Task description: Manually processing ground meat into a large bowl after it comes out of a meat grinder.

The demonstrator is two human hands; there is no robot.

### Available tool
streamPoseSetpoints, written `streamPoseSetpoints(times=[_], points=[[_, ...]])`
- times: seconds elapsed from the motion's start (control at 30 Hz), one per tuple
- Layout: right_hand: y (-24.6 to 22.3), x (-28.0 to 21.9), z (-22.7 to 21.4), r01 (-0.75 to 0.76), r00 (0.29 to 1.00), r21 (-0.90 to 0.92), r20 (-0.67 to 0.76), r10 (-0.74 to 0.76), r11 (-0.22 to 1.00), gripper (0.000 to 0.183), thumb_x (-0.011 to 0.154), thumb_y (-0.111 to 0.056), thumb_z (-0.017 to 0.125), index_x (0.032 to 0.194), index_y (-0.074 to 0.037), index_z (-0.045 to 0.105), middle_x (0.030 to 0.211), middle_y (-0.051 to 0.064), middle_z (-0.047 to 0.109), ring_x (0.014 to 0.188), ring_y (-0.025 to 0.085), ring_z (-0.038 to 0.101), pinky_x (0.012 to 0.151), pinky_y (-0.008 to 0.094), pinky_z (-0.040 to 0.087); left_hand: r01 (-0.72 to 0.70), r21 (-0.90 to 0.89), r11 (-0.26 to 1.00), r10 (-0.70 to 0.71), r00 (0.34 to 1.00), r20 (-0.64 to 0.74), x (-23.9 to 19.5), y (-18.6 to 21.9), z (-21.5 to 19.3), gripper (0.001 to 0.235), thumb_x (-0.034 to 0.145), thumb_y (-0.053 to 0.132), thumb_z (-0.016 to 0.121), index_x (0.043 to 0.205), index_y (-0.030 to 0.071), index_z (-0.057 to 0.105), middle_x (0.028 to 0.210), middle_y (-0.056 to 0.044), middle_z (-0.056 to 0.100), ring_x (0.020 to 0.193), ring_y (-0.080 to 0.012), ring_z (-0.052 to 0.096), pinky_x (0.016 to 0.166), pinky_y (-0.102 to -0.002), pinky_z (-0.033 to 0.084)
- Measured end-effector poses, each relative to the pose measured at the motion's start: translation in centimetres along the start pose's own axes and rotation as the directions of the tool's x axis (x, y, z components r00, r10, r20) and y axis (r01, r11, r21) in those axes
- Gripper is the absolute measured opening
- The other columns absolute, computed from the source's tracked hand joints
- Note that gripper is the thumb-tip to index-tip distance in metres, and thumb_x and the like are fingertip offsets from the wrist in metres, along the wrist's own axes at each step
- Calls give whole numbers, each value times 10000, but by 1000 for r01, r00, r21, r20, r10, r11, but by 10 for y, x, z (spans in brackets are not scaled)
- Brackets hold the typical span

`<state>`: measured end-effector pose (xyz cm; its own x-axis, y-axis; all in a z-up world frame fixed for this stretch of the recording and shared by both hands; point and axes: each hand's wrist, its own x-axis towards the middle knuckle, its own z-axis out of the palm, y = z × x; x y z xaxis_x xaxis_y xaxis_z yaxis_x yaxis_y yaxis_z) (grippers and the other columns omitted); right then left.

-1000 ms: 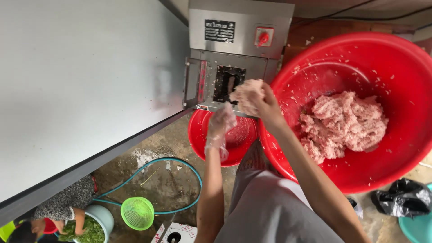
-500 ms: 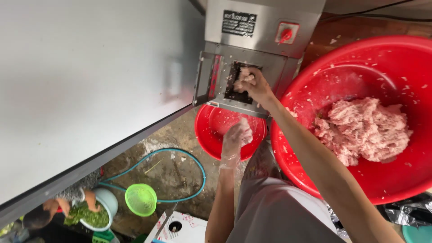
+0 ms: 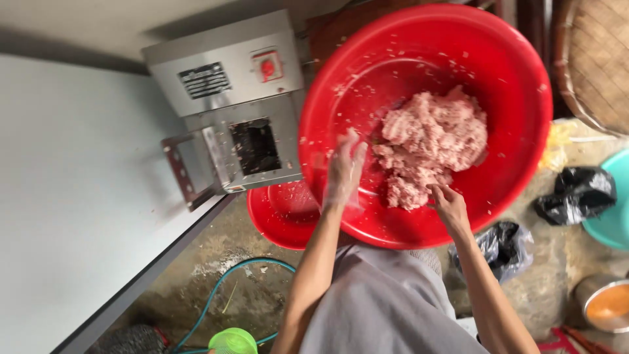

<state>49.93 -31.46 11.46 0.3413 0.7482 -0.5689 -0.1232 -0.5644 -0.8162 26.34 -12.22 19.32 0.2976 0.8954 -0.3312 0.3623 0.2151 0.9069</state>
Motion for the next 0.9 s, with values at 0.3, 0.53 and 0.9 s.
streamPoseSetpoints(times=[0.3, 0.53, 0.9], points=[[-5, 10, -12, -171, 920, -275, -388, 54, 946, 565, 1030, -300, 599, 1534, -88, 457, 1062, 174, 727, 911, 261, 716, 777, 378, 574, -122, 358, 926, 52, 978, 200, 126, -24, 132, 479, 1046, 418, 548, 1422, 124, 581, 1465, -150, 593, 1359, -324, 557, 1123, -433, 479], [-56, 57, 14, -97, 993, 130, -50, 105, 987, 915, 945, -558, 557, 1608, -174, 57, 1628, 156, 138, 1331, 388, 501, 987, 567, 552, 77, 484, 871, -257, 913, 318, 124, 72, 143, 614, 989, 535, 508, 1512, 213, 482, 1524, -143, 512, 1318, -326, 592, 1077, -456, 535], [16, 69, 25, -68, 995, 218, -60, 83, 974, 890, 1009, -622, 491, 1637, -44, 236, 1616, 299, 307, 1324, 456, 492, 949, 569, 536, 231, 209, 950, -300, 861, 411, 67, -55, 142, 525, 1014, 397, 548, 1478, 150, 570, 1347, -171, 650, 1210, -303, 627, 1028, -453, 513]])
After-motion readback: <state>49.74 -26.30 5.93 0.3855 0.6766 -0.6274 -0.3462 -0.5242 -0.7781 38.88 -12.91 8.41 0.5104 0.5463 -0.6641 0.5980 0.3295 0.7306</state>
